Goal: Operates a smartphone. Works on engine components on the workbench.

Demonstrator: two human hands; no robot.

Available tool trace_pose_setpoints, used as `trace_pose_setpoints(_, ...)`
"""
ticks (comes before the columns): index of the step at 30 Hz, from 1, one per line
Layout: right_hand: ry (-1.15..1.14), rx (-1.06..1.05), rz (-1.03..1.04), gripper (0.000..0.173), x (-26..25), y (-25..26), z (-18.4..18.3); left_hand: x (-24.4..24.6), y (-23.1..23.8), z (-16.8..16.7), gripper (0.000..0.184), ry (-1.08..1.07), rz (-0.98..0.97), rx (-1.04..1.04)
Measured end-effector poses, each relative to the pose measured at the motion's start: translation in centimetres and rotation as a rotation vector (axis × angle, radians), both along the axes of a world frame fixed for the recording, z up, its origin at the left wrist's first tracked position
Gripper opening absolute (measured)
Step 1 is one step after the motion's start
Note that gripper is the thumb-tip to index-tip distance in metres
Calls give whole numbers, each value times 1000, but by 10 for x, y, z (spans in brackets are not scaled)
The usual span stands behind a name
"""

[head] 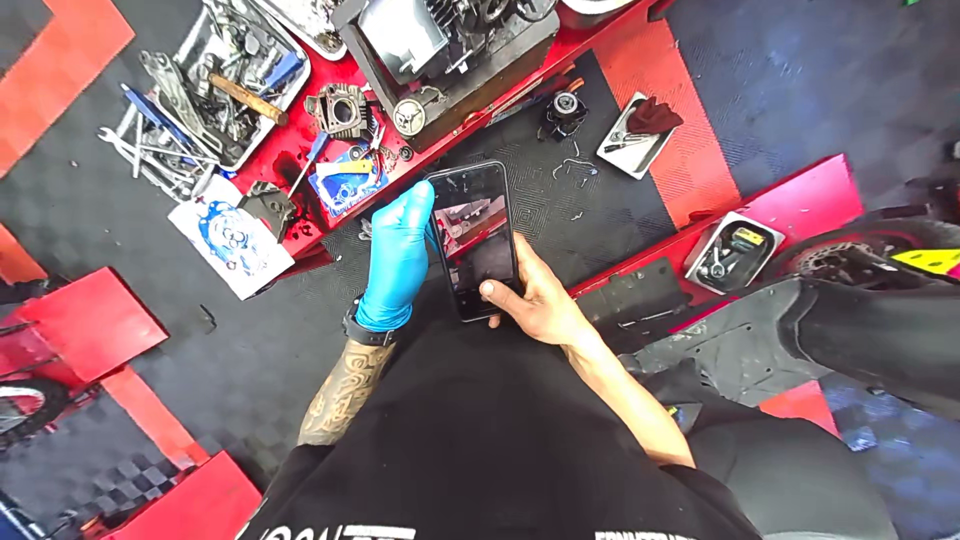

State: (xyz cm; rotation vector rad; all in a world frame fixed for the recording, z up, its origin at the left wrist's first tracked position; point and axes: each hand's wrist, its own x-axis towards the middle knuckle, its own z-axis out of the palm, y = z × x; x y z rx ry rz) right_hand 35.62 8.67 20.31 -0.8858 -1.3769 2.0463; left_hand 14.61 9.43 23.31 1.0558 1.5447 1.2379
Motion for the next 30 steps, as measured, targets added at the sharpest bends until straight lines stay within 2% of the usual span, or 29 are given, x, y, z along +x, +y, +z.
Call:
trace_pose_setpoints(5,134,-17,-12,47,3,1,-6,3,0,2,39,-31,-3,-1)
trace_pose_setpoints(10,195,96,-62,54,5,3,-17,6,0,1,40,-78,-5,-26)
trace_pose_setpoints(11,191,98,-61,57,6,4,-17,6,0,-1,40,-77,-6,-23)
trace_pose_setpoints(14,157,76,43,87,12,6,-13,4,-2,-3,41,-54,0,-31)
trace_pose_setpoints(16,154,47,94,99,14,5,-13,4,-2,-2,41,-45,4,-40)
trace_pose_setpoints(18,177,-17,79,91,12,4,-13,3,-2,-3,42,-39,5,-39)
trace_pose_setpoints(21,186,-58,32,69,8,4,-13,3,-2,-2,43,-47,8,-32)
trace_pose_setpoints(23,217,-44,14,64,7,6,-14,4,-1,-1,42,-49,8,-37)
trace_pose_setpoints(26,254,-16,19,69,7,7,-16,4,0,0,42,-47,22,-38)
trace_pose_setpoints(30,207,-6,70,87,12,7,-16,5,2,0,41,-50,20,-47)
